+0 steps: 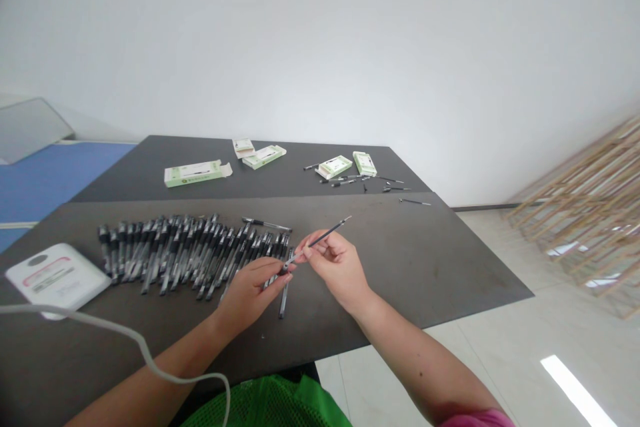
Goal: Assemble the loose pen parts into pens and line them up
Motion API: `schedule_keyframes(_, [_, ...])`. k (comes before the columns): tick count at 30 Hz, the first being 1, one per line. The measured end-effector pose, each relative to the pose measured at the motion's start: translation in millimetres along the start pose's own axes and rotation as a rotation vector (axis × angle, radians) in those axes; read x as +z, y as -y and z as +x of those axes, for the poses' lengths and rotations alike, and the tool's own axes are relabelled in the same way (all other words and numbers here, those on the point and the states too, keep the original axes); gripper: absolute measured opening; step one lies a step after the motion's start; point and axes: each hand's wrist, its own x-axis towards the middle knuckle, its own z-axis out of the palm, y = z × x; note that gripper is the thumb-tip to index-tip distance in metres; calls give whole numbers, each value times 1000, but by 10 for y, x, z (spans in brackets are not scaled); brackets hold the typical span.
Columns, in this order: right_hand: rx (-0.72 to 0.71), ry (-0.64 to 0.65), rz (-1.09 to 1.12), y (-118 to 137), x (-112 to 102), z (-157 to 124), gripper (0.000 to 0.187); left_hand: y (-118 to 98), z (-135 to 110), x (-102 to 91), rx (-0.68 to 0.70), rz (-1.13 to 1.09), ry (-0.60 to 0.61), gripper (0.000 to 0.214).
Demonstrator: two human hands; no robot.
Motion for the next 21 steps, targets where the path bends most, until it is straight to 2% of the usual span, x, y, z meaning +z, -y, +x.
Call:
schedule_keyframes(14, [-42, 11, -16, 20, -7, -50, 10, 4, -8, 8, -4, 13, 22, 14])
schedule_keyframes(18, [-36, 32, -114, 50, -8, -44, 11, 22, -13, 21, 2, 17, 22, 14])
schedule_keyframes(21, [-35, 109, -287, 61, -14, -22, 10, 31, -17, 29, 18, 18, 21, 15])
